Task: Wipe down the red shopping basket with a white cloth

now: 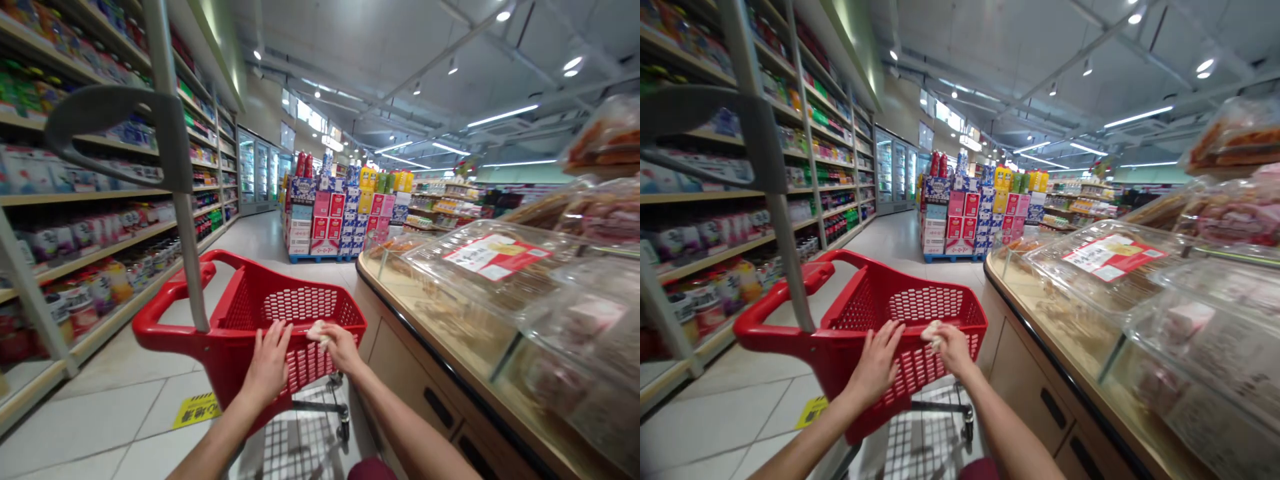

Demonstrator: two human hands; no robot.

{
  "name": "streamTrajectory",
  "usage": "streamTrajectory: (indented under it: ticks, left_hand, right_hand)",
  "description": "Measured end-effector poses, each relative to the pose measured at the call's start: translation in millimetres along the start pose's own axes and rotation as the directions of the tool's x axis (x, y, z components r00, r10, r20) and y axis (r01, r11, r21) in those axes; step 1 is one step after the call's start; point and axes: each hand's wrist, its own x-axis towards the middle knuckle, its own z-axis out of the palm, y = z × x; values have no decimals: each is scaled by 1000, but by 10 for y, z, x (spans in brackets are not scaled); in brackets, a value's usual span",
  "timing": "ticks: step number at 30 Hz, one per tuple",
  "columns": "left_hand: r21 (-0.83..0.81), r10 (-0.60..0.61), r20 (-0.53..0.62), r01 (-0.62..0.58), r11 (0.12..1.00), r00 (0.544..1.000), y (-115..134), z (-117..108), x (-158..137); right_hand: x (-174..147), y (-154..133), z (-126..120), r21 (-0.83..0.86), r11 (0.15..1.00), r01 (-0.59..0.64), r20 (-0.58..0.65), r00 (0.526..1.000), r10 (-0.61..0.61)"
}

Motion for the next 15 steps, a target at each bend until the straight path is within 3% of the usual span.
streamTrajectory:
  ticks: [2,5,8,10,12,14,15]
  left_hand:
    - [-295,-28,27,35,955,999,162,-1,127]
    - [-666,-158,156,222,712,975,434,-10,326]
    - [-851,-267,248,341,400,931,600,-78,420]
    - [-892,-311,271,359,274,911,556,-207,391]
    - [-890,-400,202,338,307,894,360,-441,307]
    - [-833,-500,-32,253,491,865,58,-797,209]
    - [-773,-515,-198,191,606,834,-101,-1016,175]
  right_hand:
    - [-9,-275,10,112,992,64,-18,998,-62]
    - [-3,-586,25,215,976,29,-223,975,20]
    - [-16,-808,143,220,976,5,-311,948,65]
    - [-26,-971,269,247,968,45,-275,961,26]
    - [-16,-1123,368,281,954,108,-170,984,-61]
    - [32,-1186,429,267,952,149,-23,989,-148]
    - [66,-1167,460,221,968,118,22,992,-126]
